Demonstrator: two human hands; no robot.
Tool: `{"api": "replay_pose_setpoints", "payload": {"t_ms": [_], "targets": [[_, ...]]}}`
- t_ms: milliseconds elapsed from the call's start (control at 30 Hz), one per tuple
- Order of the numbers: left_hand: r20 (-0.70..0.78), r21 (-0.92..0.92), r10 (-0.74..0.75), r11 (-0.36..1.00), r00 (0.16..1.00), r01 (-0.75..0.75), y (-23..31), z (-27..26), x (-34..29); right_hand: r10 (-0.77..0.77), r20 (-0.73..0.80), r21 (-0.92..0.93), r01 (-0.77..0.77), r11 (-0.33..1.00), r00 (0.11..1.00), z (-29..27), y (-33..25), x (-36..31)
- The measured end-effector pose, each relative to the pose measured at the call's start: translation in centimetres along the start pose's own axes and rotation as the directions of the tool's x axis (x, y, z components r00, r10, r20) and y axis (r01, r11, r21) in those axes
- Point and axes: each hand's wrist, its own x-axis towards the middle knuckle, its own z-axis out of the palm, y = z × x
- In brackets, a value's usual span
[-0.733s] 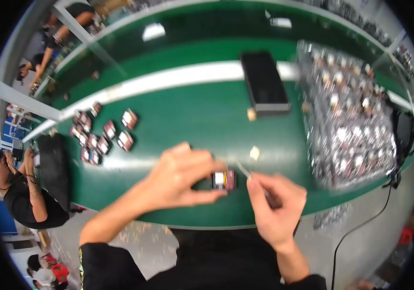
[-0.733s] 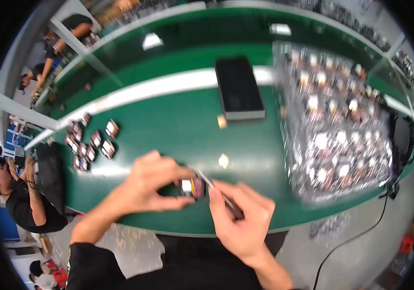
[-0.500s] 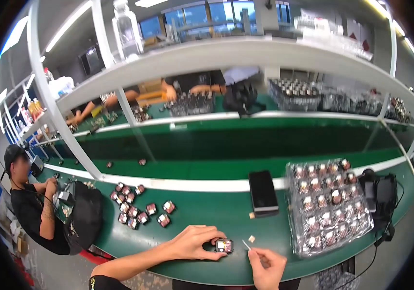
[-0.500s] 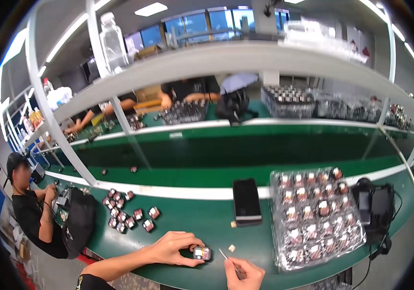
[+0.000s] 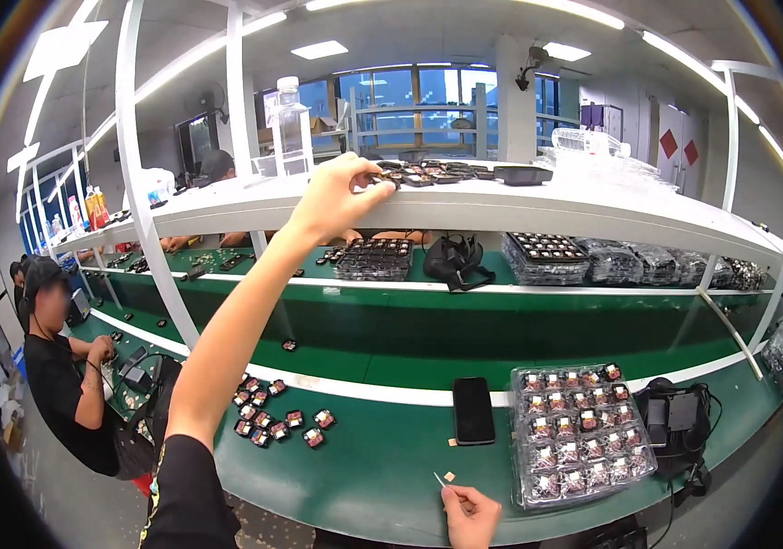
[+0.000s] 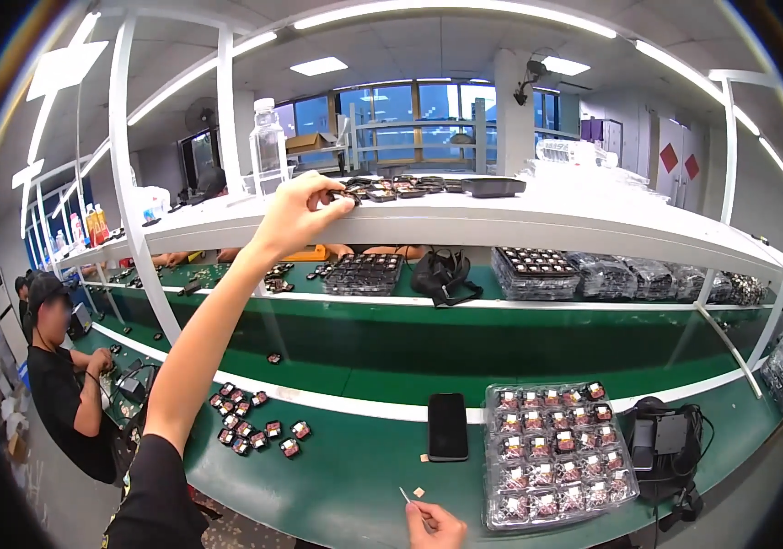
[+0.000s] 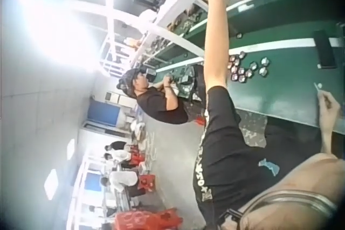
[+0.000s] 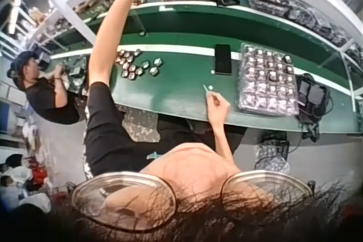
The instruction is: The recorder is using tweezers to assemble or repair internal components of small electronic devices, likely smartwatches.
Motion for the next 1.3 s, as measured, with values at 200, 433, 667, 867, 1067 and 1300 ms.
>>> {"api": "replay_pose_setpoints", "payload": {"t_ms": [200, 433, 667, 867, 1067, 1300], "targets": [[0.011, 0.25, 0.153, 0.956, 0.988, -0.151, -2.3, 3.1, 2.1, -0.054, -0.031, 0.052, 0.056, 0.997, 0.998, -0.1, 2.2, -0.1], [0.416, 0.371, -0.224, 0.927, 0.881, 0.061, -0.3, 5.7, 5.9, 0.005, 0.017, 0.046, -0.006, 0.999, 1.0, -0.3, 1.7, -0.2], [0.485, 0.311, -0.351, 0.925, 0.801, 0.217, 0.9, 5.0, 7.9, 0.01, 0.0, 0.045, -0.01, 0.999, 1.0, 0.3, 2.9, 0.4], [-0.404, 0.296, 0.581, 0.814, 0.707, -0.5, 1.6, 6.7, -0.5, -0.026, -0.025, 0.108, 0.028, 0.994, 0.999, -0.2, 4.0, 0.8], [0.508, 0.335, 0.035, 0.912, 0.861, -0.235, -7.4, 11.0, -20.8, 0.073, -0.055, 0.14, -0.065, 0.988, 0.996, -0.2, 3.3, 0.4], [0.286, 0.622, -0.591, 0.713, 0.755, 0.323, -21.6, 12.1, -32.8, 0.062, 0.032, 0.081, -0.064, 0.995, 0.998, 0.0, 0.8, -0.3]]}}
